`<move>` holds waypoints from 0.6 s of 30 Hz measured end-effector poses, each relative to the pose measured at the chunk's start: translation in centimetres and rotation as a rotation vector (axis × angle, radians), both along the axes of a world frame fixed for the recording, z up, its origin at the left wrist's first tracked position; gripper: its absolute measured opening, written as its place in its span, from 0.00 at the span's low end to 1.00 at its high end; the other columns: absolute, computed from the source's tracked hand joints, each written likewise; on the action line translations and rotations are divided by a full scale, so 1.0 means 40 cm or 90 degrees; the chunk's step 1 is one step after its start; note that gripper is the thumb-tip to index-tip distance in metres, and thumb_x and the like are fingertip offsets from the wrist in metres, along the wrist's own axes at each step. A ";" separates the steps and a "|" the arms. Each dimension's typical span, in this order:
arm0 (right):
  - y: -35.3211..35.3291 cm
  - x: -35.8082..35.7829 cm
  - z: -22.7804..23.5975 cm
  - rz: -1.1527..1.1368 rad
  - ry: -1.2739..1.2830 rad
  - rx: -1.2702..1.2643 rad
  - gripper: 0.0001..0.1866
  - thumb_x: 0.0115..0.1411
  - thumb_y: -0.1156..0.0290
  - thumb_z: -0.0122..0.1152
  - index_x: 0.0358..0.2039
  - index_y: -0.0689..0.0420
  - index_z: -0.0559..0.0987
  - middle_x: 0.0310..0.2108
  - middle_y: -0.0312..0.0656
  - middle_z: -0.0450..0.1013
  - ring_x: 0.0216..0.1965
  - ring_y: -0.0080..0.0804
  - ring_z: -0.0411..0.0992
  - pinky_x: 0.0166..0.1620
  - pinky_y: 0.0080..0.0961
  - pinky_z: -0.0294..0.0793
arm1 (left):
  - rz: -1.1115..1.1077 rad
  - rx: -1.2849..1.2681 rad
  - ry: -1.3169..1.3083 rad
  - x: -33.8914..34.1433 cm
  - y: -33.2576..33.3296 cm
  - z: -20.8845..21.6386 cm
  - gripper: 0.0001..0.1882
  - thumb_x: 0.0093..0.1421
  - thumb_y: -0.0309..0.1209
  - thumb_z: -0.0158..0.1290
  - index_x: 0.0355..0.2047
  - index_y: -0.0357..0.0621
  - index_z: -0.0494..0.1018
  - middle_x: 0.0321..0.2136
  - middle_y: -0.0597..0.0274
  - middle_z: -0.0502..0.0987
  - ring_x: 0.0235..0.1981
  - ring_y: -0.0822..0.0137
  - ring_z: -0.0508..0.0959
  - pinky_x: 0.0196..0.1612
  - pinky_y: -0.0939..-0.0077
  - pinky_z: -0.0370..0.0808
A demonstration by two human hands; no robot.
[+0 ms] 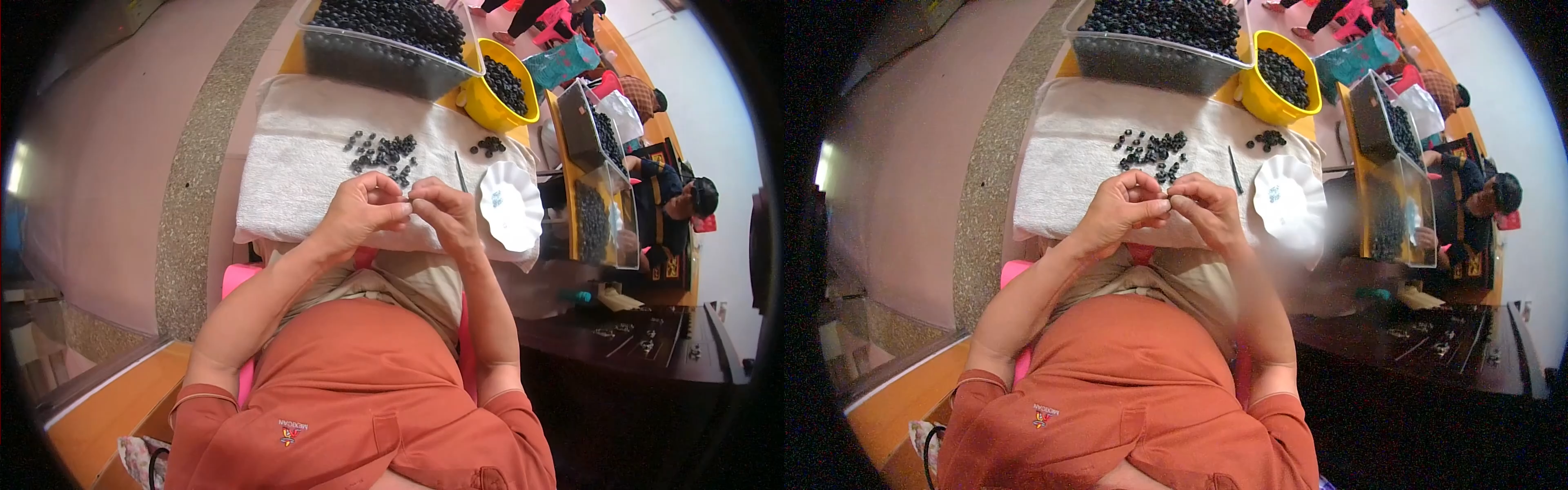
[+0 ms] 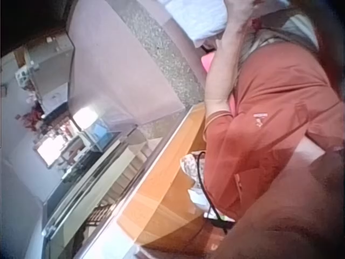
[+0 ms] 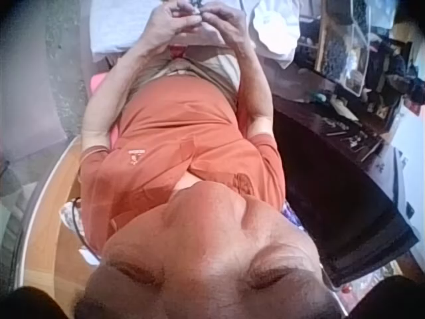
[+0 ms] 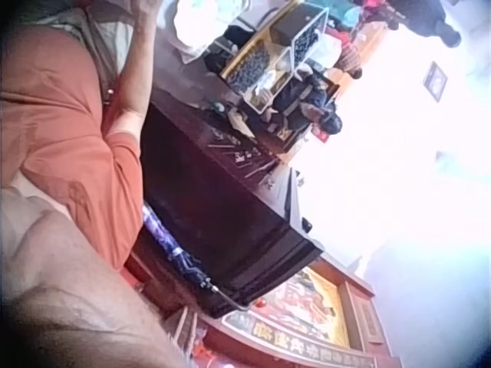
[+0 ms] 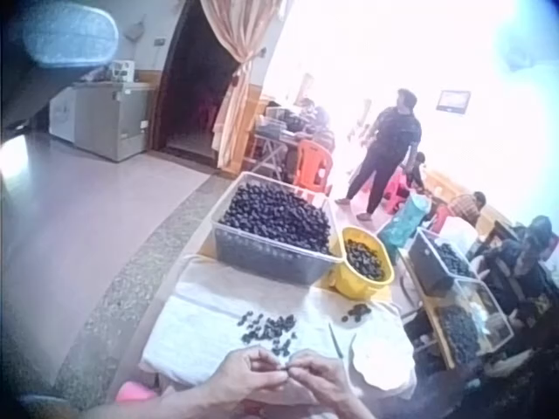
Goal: Sorting small black berries or seeds by hand and using tweezers, placing them into different containers.
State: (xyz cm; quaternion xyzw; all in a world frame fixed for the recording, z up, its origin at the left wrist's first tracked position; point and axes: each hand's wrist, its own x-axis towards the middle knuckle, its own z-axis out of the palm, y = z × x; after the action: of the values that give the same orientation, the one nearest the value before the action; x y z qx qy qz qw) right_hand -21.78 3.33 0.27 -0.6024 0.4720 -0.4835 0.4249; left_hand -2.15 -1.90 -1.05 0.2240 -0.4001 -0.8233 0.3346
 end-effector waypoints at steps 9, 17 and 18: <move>0.010 0.021 -0.004 0.035 -0.105 -0.011 0.12 0.57 0.85 0.63 0.43 0.66 0.80 0.42 0.42 0.71 0.43 0.26 0.71 0.46 0.20 0.73 | 0.017 0.078 0.047 0.003 0.003 -0.002 0.08 0.58 0.22 0.59 0.35 0.44 0.71 0.32 0.65 0.78 0.31 0.73 0.80 0.35 0.78 0.81; 0.011 0.025 -0.008 0.034 -0.057 -0.029 0.18 0.53 0.85 0.67 0.46 0.66 0.78 0.43 0.43 0.70 0.42 0.26 0.72 0.44 0.19 0.75 | 0.042 0.052 0.063 -0.005 0.005 -0.009 0.08 0.57 0.20 0.58 0.33 0.44 0.71 0.29 0.67 0.76 0.29 0.75 0.78 0.35 0.80 0.80; 0.011 0.026 -0.003 0.028 0.003 -0.059 0.18 0.53 0.83 0.69 0.46 0.65 0.79 0.43 0.42 0.71 0.41 0.24 0.73 0.42 0.19 0.75 | 0.046 0.040 0.057 -0.006 0.005 -0.009 0.08 0.57 0.20 0.58 0.32 0.44 0.70 0.29 0.67 0.76 0.29 0.76 0.78 0.34 0.80 0.80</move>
State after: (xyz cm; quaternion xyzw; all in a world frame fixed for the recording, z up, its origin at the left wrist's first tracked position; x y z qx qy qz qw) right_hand -20.75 3.77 0.15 -0.6329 0.4369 -0.4936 0.4062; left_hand -2.38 -1.69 -1.41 0.2115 -0.3502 -0.8319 0.3748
